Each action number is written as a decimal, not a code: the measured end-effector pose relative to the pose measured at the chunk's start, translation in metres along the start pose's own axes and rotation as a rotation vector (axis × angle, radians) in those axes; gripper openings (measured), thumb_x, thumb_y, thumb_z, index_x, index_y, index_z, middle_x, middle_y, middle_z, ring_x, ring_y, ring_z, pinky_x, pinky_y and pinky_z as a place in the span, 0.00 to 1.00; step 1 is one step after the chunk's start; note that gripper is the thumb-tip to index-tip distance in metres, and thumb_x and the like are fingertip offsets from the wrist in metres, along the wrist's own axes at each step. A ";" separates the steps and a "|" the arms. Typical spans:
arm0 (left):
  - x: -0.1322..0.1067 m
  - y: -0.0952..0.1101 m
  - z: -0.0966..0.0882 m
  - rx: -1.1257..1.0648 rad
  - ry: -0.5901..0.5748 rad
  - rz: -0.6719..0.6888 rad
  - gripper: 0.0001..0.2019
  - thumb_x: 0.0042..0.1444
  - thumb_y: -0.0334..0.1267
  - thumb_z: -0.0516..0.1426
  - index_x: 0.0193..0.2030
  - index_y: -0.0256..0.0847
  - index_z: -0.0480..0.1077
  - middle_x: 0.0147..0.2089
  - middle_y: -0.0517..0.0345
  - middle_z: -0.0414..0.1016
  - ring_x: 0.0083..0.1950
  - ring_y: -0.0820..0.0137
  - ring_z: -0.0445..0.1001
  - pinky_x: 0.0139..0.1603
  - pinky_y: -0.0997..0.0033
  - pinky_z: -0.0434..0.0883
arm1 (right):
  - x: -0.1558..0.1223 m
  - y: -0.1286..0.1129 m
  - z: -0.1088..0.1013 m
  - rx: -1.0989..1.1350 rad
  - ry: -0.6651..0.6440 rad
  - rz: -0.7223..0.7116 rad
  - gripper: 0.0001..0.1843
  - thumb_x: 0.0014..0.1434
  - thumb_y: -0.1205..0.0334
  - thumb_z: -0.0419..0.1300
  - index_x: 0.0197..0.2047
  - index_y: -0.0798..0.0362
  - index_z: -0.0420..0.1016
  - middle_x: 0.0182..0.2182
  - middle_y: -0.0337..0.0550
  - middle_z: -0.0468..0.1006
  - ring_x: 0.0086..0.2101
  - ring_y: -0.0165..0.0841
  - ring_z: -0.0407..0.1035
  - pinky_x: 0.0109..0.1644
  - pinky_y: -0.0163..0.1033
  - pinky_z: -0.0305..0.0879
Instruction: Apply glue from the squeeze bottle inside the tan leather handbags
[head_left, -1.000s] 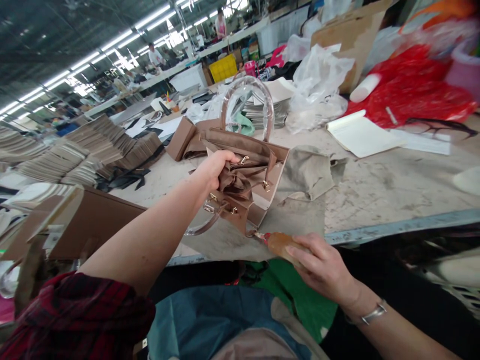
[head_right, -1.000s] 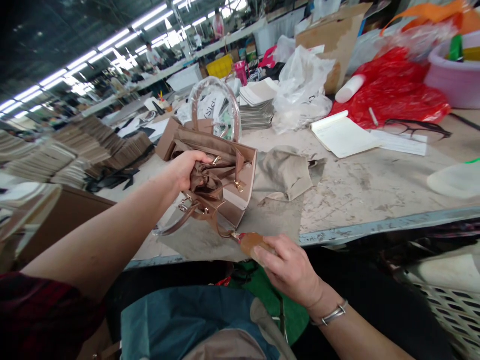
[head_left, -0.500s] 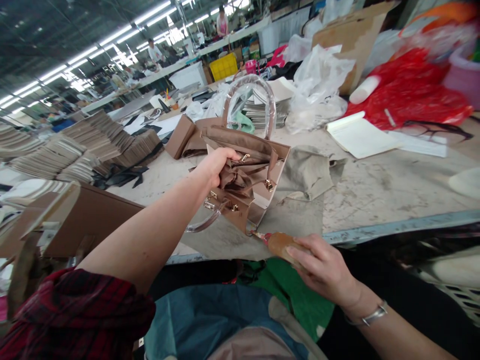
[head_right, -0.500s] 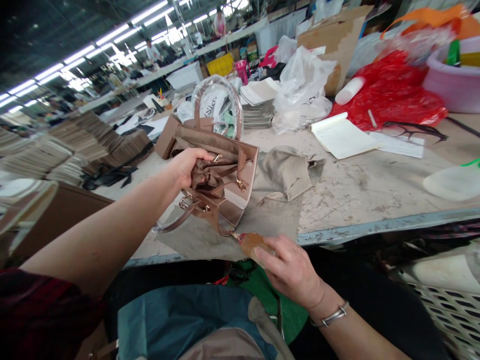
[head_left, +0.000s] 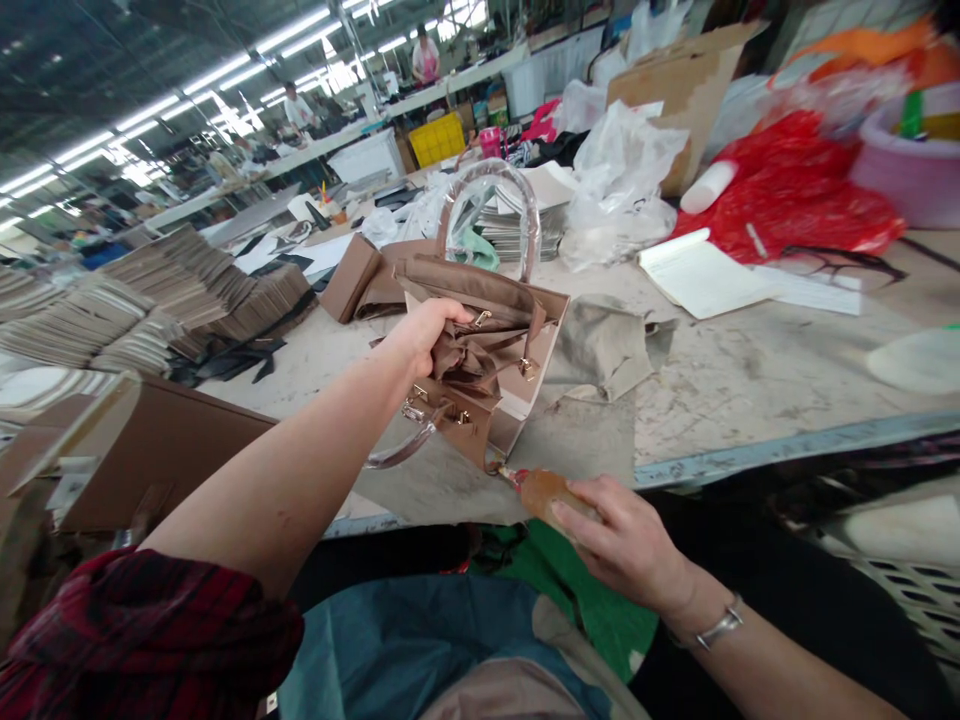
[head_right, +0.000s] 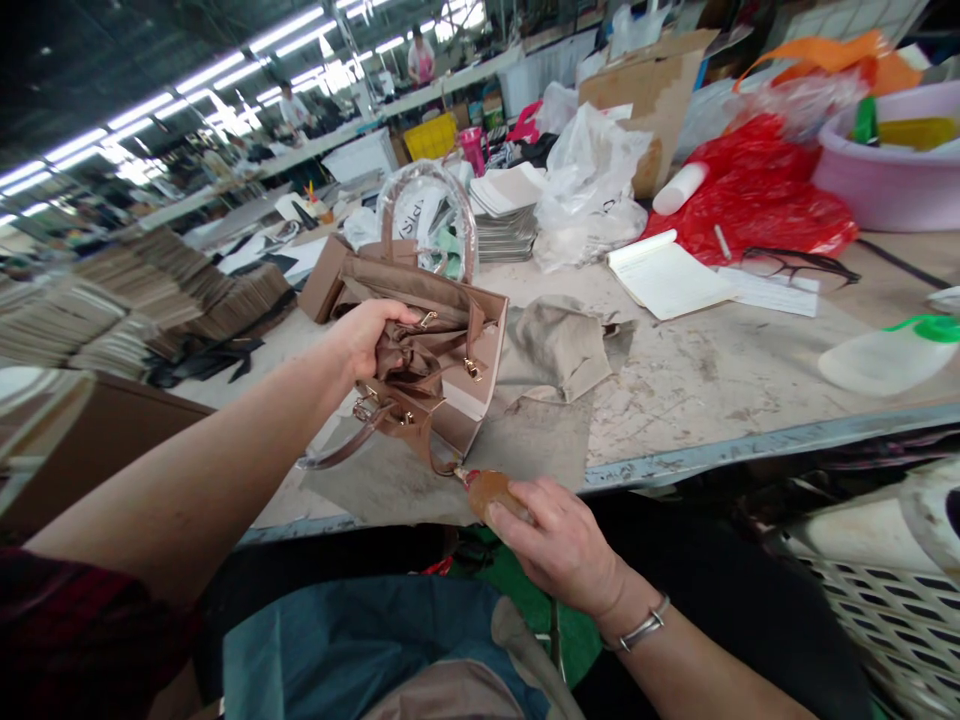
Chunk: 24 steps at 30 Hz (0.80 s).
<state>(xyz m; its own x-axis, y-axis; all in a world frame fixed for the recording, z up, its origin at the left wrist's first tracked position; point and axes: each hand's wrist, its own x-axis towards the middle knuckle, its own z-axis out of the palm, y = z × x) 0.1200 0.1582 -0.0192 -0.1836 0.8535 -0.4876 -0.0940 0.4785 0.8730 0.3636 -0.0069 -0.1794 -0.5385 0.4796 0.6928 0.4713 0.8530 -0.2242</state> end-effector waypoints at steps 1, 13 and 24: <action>0.000 0.000 0.000 0.001 -0.008 -0.004 0.04 0.40 0.26 0.57 0.25 0.34 0.72 0.17 0.50 0.74 0.14 0.68 0.69 0.11 0.73 0.66 | 0.000 0.000 0.001 -0.013 -0.002 0.007 0.17 0.59 0.76 0.55 0.50 0.54 0.70 0.44 0.56 0.72 0.39 0.40 0.69 0.38 0.45 0.73; -0.001 0.001 -0.001 -0.023 0.001 -0.020 0.06 0.40 0.25 0.57 0.28 0.35 0.73 0.17 0.51 0.74 0.13 0.67 0.68 0.10 0.74 0.63 | -0.011 0.016 -0.001 0.032 0.057 0.158 0.22 0.59 0.76 0.59 0.56 0.53 0.67 0.46 0.56 0.70 0.41 0.41 0.68 0.39 0.43 0.72; -0.002 0.004 0.006 0.009 -0.019 -0.017 0.05 0.42 0.25 0.56 0.26 0.34 0.73 0.17 0.51 0.74 0.13 0.68 0.68 0.08 0.75 0.62 | -0.010 0.026 -0.003 0.009 0.052 0.122 0.20 0.59 0.78 0.57 0.53 0.54 0.69 0.46 0.55 0.70 0.41 0.40 0.67 0.39 0.44 0.72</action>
<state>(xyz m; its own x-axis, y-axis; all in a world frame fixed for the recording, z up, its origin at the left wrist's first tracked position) 0.1257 0.1591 -0.0148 -0.1634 0.8488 -0.5028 -0.0886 0.4949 0.8644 0.3832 0.0097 -0.1903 -0.4411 0.5686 0.6944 0.5247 0.7911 -0.3144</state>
